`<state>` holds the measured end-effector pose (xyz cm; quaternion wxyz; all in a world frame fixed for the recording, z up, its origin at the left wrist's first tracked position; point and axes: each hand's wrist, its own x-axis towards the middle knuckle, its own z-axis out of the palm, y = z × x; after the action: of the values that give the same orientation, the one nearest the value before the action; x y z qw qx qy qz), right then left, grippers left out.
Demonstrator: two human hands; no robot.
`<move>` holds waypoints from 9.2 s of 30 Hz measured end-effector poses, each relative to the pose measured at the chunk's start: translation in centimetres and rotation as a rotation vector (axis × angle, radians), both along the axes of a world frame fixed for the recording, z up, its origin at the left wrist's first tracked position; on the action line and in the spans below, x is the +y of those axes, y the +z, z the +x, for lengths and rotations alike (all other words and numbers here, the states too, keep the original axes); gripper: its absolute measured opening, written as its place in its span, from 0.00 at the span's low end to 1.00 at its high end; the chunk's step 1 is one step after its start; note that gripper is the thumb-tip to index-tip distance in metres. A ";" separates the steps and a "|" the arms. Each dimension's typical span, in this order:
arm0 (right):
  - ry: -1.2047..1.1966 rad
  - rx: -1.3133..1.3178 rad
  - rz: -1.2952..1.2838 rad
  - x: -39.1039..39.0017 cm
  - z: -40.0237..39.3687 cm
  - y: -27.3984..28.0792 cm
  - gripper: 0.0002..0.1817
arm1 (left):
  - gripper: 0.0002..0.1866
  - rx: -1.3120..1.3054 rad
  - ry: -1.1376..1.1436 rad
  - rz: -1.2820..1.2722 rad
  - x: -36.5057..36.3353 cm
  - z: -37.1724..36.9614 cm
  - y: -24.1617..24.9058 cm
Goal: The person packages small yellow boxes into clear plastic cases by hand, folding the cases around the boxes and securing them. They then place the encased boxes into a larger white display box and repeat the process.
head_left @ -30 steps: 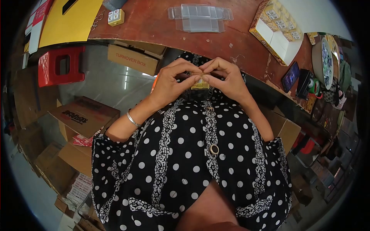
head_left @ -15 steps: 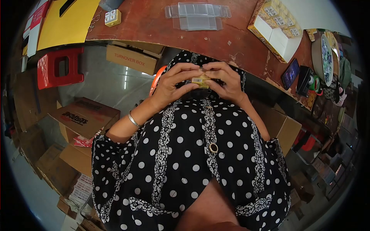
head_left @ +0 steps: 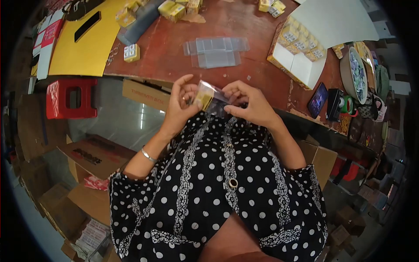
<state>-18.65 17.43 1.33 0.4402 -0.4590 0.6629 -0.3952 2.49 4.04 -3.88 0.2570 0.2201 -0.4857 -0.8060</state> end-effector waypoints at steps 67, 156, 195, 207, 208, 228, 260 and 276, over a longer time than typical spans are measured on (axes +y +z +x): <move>-0.062 0.748 -0.860 -5.3 -2.9 8.2 0.27 | 0.32 0.520 -0.172 0.100 -2.7 -3.3 9.8; -0.183 -0.333 -0.082 3.4 3.8 1.2 0.06 | 0.04 -0.169 -0.144 -0.576 3.0 -0.4 4.5; -1.648 0.778 -0.059 30.3 -24.7 -3.1 0.14 | 0.14 0.033 -0.148 -0.236 2.4 -2.3 1.8; -1.315 0.002 0.263 34.6 -30.5 -1.8 0.08 | 0.14 -0.006 -0.166 -0.232 2.6 -2.7 1.4; -1.347 0.004 0.261 34.0 -29.9 -1.4 0.08 | 0.14 -0.010 -0.173 -0.226 2.6 -2.6 1.3; -1.482 0.063 -0.446 35.5 -24.8 -8.0 0.07 | 0.15 0.039 -0.193 -0.179 2.8 -3.2 1.8; -0.587 -0.255 -0.407 1.5 3.7 4.5 0.10 | 0.18 0.110 0.186 -1.001 2.9 -6.4 5.5; -0.163 0.443 -0.707 0.6 -1.3 1.8 0.17 | 0.17 0.120 0.041 -0.423 3.3 -6.5 6.1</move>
<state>-19.92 18.04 3.08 0.0700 -0.6017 0.5991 -0.5236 -4.05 7.29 2.23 0.3424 0.1226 -0.6233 -0.6922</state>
